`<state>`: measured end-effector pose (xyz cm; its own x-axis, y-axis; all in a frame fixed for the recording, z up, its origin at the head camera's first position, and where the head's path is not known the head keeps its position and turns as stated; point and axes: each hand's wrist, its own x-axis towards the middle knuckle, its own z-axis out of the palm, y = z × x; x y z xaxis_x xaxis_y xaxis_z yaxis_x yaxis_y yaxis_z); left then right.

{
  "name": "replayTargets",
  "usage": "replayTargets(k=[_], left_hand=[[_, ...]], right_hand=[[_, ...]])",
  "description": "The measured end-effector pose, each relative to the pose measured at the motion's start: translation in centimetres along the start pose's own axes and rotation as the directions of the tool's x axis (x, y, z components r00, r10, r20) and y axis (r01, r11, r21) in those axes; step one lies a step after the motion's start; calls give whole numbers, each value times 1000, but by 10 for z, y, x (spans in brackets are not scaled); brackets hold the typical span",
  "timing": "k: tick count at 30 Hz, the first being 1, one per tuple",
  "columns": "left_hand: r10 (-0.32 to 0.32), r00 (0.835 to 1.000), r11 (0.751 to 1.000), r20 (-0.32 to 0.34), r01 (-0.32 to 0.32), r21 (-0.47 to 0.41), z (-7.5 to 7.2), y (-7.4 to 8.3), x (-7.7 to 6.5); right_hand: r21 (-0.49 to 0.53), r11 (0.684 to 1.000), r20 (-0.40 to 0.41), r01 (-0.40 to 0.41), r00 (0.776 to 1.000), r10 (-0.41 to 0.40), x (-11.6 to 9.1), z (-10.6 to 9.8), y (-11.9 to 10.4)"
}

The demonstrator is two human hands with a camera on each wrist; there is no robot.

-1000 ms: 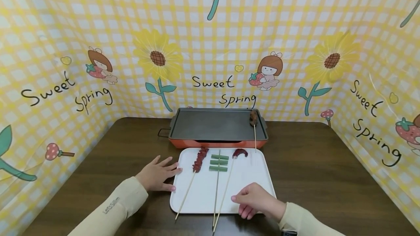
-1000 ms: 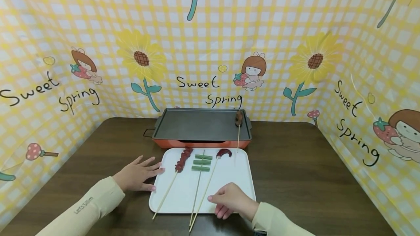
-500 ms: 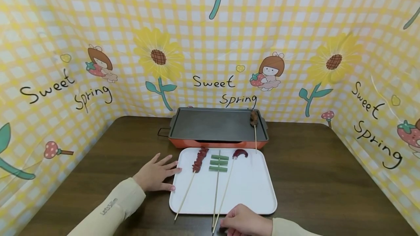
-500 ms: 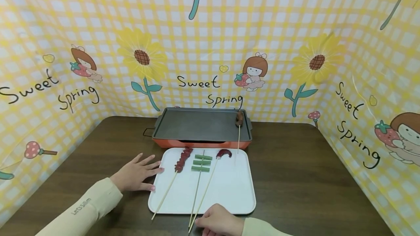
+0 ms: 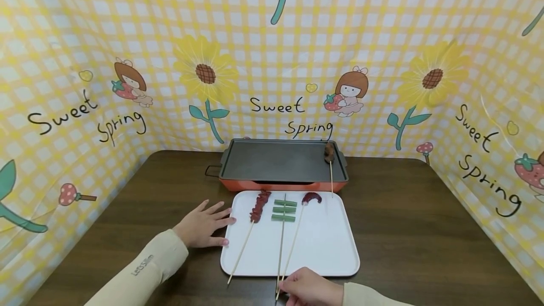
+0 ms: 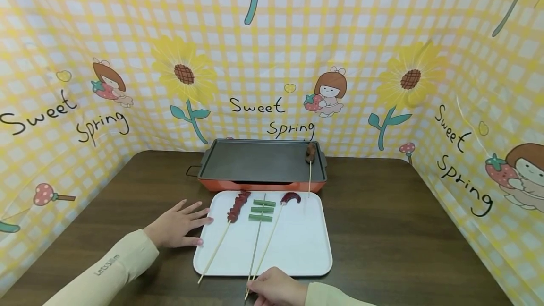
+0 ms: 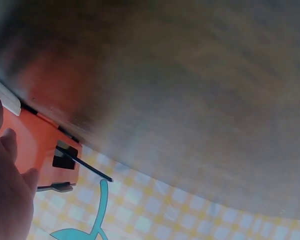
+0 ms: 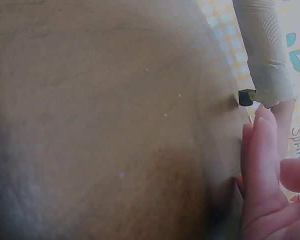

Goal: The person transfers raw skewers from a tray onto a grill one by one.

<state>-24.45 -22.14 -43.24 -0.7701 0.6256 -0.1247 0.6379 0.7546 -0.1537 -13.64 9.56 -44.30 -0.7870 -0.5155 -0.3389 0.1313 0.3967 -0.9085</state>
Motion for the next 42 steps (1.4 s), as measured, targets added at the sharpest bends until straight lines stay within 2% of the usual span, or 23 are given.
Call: replayTargets(k=[9,13,17,22,27,34,42], left_hand=[[-17,1000,1000,15,17,-18,-1,1,0],[-28,999,1000,32,28,-1,-2,2,0],[-36,998,999,43,36,16,-4,2,0],[-36,998,999,44,36,11,-5,1,-2],[-36,999,999,26,36,-4,-5,0,-3],[-33,999,999,29,33,-10,-5,1,-1],[-29,999,1000,33,29,2,-6,2,0]], right_hand=[[81,992,-8,-93,996,94,4,3,-2],[123,986,6,-108,994,108,5,2,-3],[154,984,13,-88,996,88,5,3,-3],[105,994,28,-25,999,23,2,4,-5],[113,991,67,-72,996,65,6,1,-6],[27,999,47,-23,999,22,10,9,-3],[38,999,31,-37,999,35,14,12,0]])
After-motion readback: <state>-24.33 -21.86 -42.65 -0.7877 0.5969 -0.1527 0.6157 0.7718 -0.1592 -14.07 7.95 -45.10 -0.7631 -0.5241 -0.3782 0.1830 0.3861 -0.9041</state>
